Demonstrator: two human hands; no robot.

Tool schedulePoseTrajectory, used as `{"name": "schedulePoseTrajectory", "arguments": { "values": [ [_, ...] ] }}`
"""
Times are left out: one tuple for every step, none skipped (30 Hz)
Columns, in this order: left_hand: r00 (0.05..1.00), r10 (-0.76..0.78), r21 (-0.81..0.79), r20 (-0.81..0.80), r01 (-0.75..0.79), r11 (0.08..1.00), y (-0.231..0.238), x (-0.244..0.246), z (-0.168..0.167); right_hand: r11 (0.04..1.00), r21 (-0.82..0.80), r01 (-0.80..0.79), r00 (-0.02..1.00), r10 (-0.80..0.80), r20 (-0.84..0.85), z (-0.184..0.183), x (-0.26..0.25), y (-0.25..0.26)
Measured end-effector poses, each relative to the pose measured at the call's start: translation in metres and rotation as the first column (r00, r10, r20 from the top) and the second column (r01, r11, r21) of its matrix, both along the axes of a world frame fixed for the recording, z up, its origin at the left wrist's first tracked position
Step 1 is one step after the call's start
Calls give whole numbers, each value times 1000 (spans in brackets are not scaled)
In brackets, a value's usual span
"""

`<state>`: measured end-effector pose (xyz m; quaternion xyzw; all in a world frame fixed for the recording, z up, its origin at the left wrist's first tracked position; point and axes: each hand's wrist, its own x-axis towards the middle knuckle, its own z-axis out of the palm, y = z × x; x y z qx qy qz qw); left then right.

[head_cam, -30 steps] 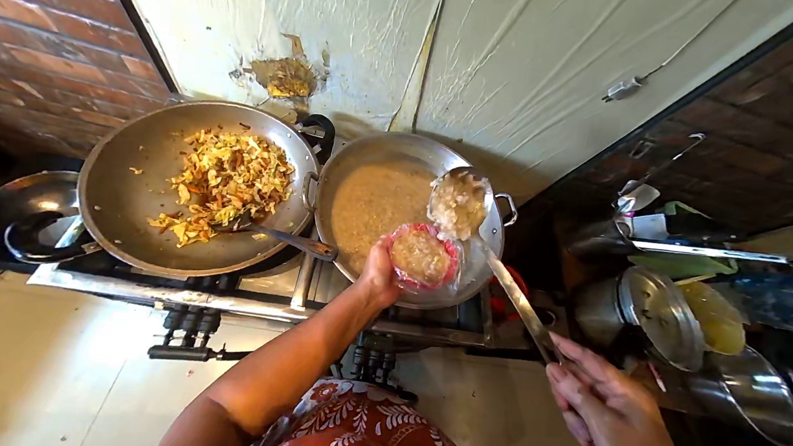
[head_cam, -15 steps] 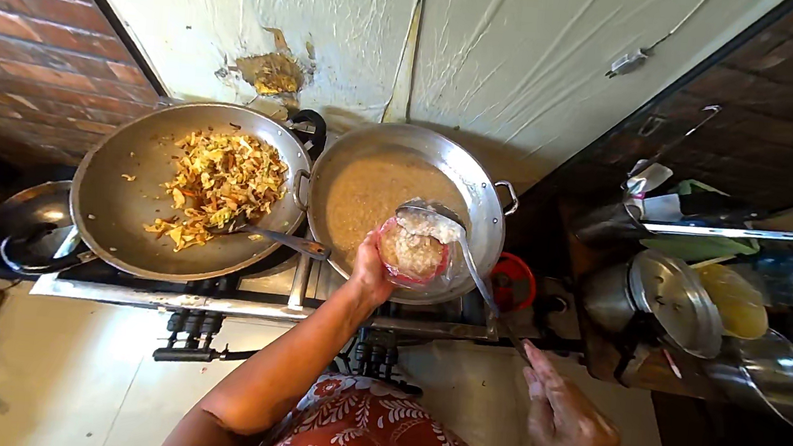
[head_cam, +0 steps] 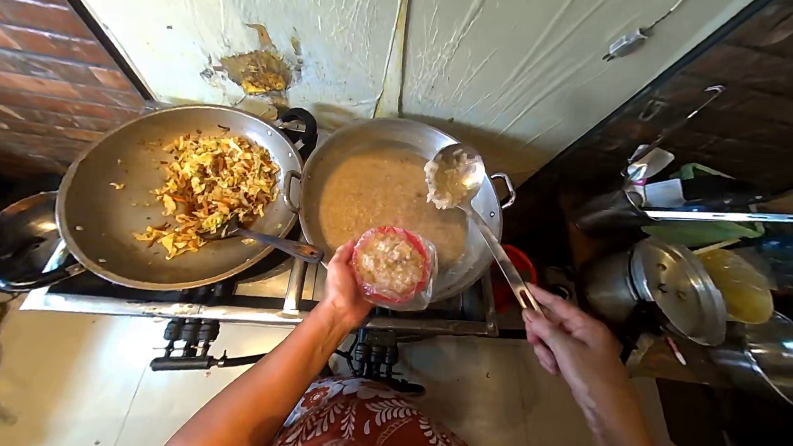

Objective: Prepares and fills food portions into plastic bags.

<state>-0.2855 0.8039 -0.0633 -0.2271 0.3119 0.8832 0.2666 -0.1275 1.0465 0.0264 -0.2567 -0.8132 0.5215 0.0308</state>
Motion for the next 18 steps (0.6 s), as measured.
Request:
{"name": "schedulePoseTrajectory", "arguments": {
  "values": [
    [1000,6,-5,14,-6,1000,-6,5,1,987,159,-28,1000,26,13,-8,-12,5],
    [1000,8,-8,24,-8,1000,-12,10,3,949,308,-60,998,52,34,-17,-23,8],
    [999,13,-9,32,-13,1000,-18,14,4,895,434,-98,995,79,62,-25,-35,10],
    [999,8,-6,39,-8,1000,-25,18,5,843,520,-138,990,102,99,-31,-46,10],
    [999,-5,-5,42,5,1000,-31,23,4,791,586,-175,984,115,138,-37,-56,10],
    [999,-20,-2,38,20,1000,-38,27,3,746,635,-203,978,122,169,-44,-65,8],
    [999,-29,2,30,29,1000,-43,31,2,708,668,-230,972,129,198,-48,-74,6],
    [999,-31,11,21,30,999,-49,34,1,677,688,-260,964,140,226,-52,-82,2],
    [1000,-29,28,9,29,999,-54,37,0,650,702,-292,955,151,257,-55,-89,-1],
    [1000,-27,51,-4,27,998,-59,40,-1,621,714,-324,944,160,290,-57,-95,-5],
    [1000,-25,77,-16,26,997,-63,43,-2,596,721,-352,933,167,317,-59,-100,-8],
    [999,-23,97,-27,25,995,-67,44,-3,574,727,-376,924,175,340,-61,-106,-12],
    [999,-15,115,-30,19,993,-70,46,-4,557,726,-404,912,179,370,-61,-112,-16],
    [1000,-7,142,-30,11,990,-73,48,-5,545,720,-431,898,176,404,-62,-116,-19],
    [1000,-2,163,-30,7,987,-75,49,-6,535,717,-447,889,174,424,-63,-121,-21],
    [1000,3,177,-27,2,984,-77,49,-6,525,720,-454,886,180,427,-66,-125,-24],
    [1000,8,190,-23,-4,982,-78,50,-7,514,726,-457,886,189,424,-69,-128,-26],
    [1000,14,191,-24,-9,982,-79,50,-8,506,726,-465,882,195,429,-72,-129,-29]
  ]
}}
